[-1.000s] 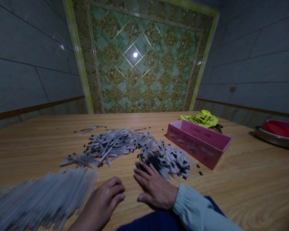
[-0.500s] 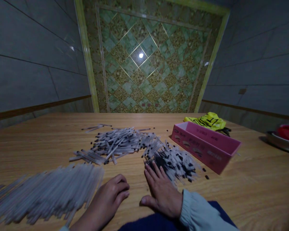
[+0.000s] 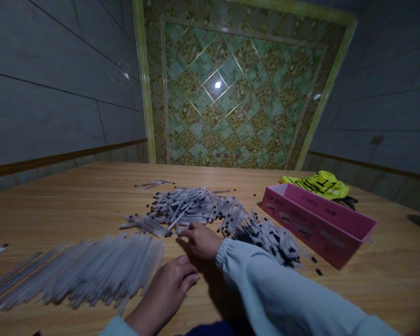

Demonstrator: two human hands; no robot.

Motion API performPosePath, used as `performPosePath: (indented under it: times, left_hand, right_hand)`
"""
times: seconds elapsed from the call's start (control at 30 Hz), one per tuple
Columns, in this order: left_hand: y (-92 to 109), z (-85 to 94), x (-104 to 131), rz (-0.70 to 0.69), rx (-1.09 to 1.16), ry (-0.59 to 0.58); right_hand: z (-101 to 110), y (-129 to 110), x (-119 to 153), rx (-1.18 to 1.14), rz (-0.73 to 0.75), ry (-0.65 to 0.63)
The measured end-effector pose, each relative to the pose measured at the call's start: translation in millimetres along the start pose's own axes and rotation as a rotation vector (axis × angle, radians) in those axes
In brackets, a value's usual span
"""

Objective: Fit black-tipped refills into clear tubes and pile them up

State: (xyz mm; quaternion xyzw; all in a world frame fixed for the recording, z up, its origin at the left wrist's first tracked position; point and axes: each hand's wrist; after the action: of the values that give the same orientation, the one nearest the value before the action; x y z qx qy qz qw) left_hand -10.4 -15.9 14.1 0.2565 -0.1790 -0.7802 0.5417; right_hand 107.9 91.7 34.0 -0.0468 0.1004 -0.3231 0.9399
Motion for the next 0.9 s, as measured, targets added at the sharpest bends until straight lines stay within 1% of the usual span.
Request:
performPosePath:
  times: [0.1, 0.17, 0.23, 0.37, 0.43, 0.5, 0.53, 0.57, 0.67, 0.73, 0.8, 0.9]
  left_hand:
    - [0, 0.4, 0, 0.005, 0.017, 0.001]
    - [0, 0.5, 0, 0.005, 0.011, -0.001]
    - [0, 0.5, 1, 0.000, 0.003, 0.000]
    - [0, -0.7, 1, -0.025, -0.010, 0.006]
    - [-1, -1.4, 1, -0.034, -0.023, 0.011]
    - [0, -1.7, 0, -0.028, -0.026, 0.020]
    - [0, -1.6, 0, -0.020, -0.020, 0.023]
    - [1, -1.3, 0, -0.014, -0.008, 0.025]
    - [5, -0.2, 1, -0.019, 0.042, 0.016]
    - [9, -0.8, 1, -0.042, 0.092, 0.007]
    - [11, -3.5, 0, -0.047, 0.177, 0.018]
    - [12, -10.6, -1, 0.033, 0.423, 0.046]
  right_hand:
    - [-7, -6, -17, 0.022, -0.011, -0.007]
    - [-10, -9, -20, 0.038, -0.025, -0.012]
    - [-10, -11, -15, 0.044, -0.045, -0.015]
    - [0, -10, 10, 0.009, -0.097, -0.031]
    - [8, -8, 28, -0.015, -0.119, -0.031]
    - [16, -8, 50, -0.078, -0.146, -0.004]
    - [18, -8, 61, -0.150, -0.175, 0.030]
    - [18, -9, 71, -0.281, -0.223, 0.083]
    - [13, -12, 100, -0.816, -0.402, 0.291]
    - [5, -15, 114, -1.154, -0.457, 0.366]
    - [-2, -21, 124, -1.400, -0.454, 0.378]
    - [-10, -30, 131, -1.603, -0.381, 0.333]
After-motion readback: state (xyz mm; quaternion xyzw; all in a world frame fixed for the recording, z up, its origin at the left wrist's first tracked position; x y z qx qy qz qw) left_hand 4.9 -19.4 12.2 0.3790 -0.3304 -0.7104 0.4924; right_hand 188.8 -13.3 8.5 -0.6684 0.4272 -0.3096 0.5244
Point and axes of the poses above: each hand's wrist, its own x-axis away from the middle knuckle, its own z-axis out of the back of the hand, y = z × x
